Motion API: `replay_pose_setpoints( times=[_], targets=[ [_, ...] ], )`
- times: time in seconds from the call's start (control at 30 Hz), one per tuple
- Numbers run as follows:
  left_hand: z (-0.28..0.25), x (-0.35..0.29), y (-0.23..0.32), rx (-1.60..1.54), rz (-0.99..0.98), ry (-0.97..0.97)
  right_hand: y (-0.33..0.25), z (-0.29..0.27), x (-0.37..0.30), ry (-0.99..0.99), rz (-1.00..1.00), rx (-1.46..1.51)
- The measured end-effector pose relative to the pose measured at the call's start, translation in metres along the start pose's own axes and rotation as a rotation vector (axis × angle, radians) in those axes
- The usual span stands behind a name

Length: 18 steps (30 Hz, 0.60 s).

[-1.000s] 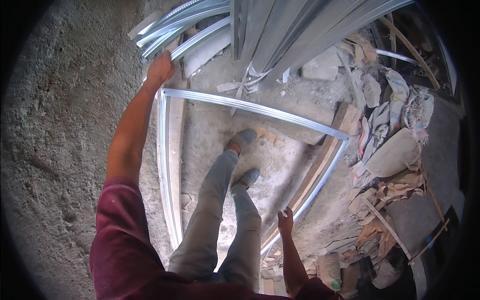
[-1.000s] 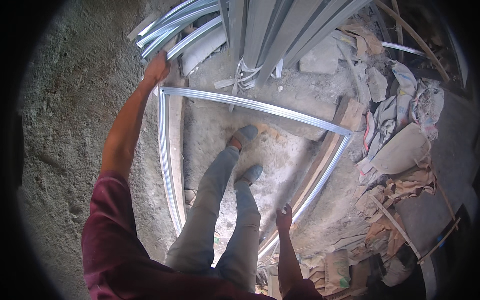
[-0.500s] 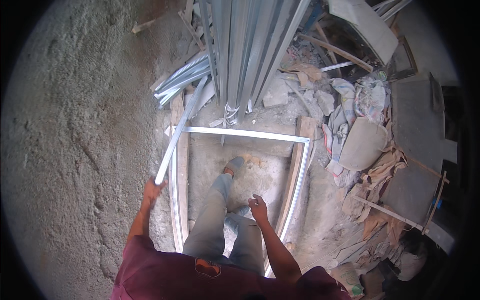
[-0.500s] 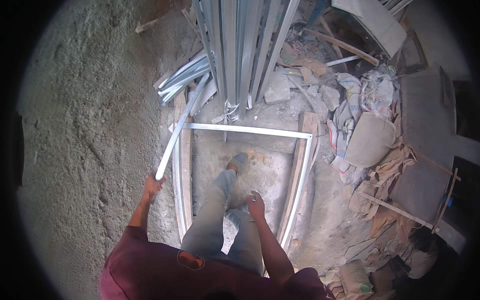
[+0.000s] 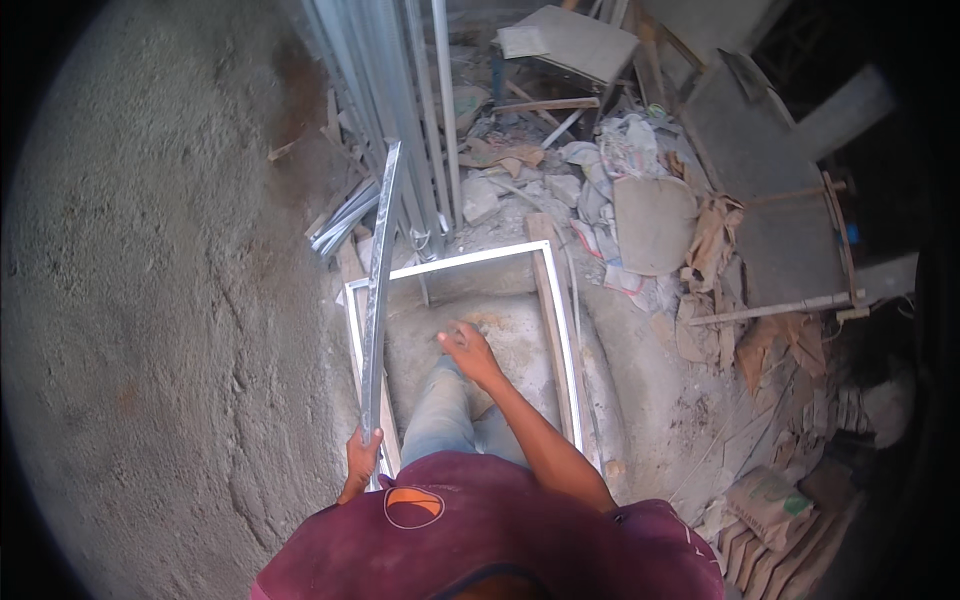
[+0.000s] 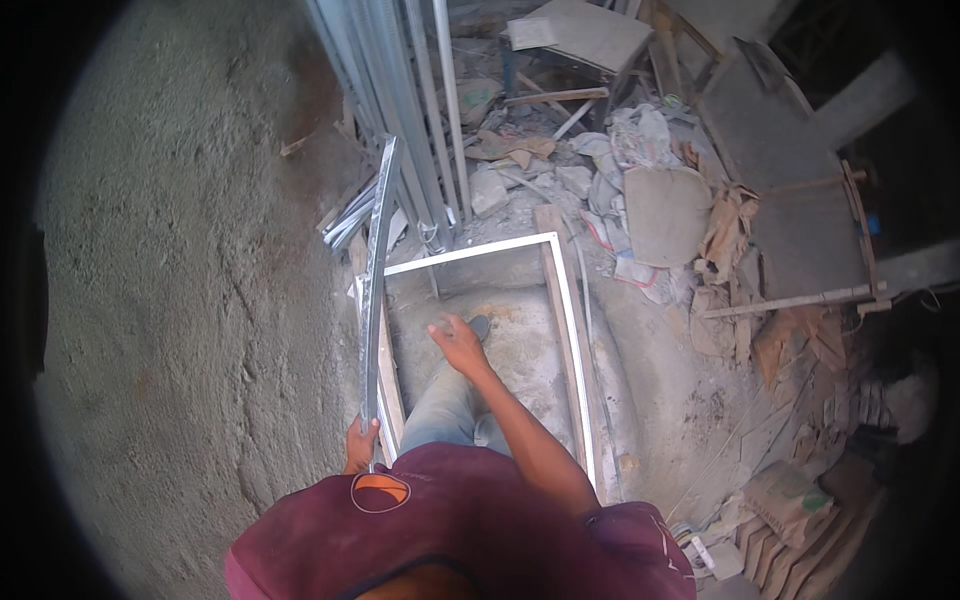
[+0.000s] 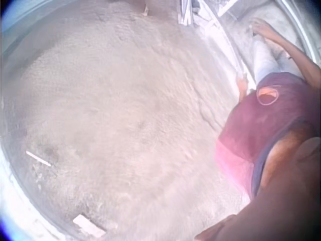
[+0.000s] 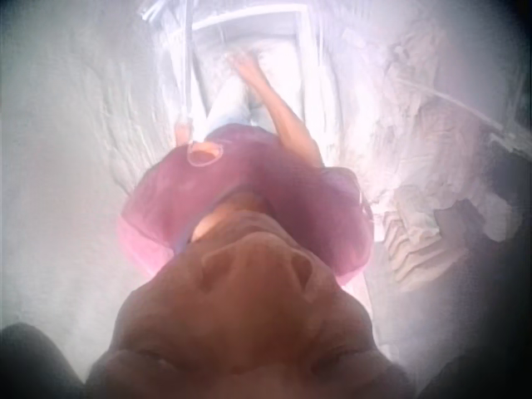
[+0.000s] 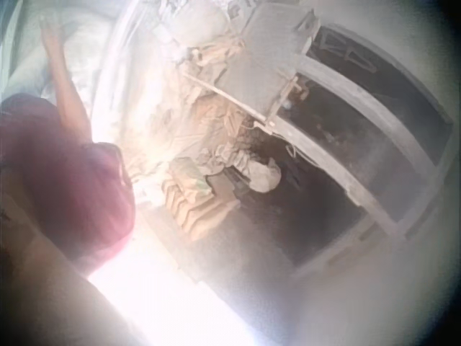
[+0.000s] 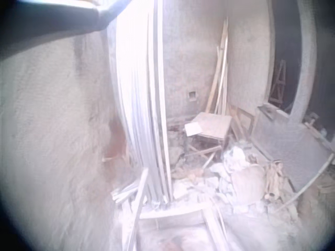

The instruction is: The person assembles a rectangular metal frame on the floor using a cordless drill to fasten the corners. They then measure and mark the frame with a tape measure and pen.

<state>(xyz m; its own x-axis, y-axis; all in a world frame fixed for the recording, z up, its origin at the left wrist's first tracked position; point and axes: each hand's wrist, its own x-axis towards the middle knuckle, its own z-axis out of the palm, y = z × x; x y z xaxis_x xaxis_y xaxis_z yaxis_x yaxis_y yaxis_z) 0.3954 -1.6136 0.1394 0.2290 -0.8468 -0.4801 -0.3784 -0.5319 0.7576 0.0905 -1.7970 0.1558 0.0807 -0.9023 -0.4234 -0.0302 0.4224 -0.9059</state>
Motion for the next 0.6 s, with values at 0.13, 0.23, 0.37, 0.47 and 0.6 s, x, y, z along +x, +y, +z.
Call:
replay_pose_setpoints(
  times=[0.13, 0.23, 0.37, 0.47, 0.6],
  targets=[
    [0.010, 0.010, 0.006, 0.141, 0.212, -0.248, -0.066, -0.019, -0.017, 0.142, -0.156, 0.178],
    [0.023, 0.011, 0.058, 0.228, 0.303, -0.418, -0.096, -0.056, -0.038, 0.226, -0.162, 0.302],
    [0.055, 0.054, 0.106, 0.506, 0.823, -0.057, -0.114, -0.114, -0.063, 0.299, -0.301, 0.658],
    [0.079, 0.091, 0.171, 0.742, 1.002, 0.022, -0.140, -0.173, -0.094, 0.350, -0.462, 0.826],
    [0.115, 0.128, 0.229, 0.733, 1.354, 0.025, -0.153, -0.238, -0.125, 0.497, -0.602, 0.938]
  ],
)
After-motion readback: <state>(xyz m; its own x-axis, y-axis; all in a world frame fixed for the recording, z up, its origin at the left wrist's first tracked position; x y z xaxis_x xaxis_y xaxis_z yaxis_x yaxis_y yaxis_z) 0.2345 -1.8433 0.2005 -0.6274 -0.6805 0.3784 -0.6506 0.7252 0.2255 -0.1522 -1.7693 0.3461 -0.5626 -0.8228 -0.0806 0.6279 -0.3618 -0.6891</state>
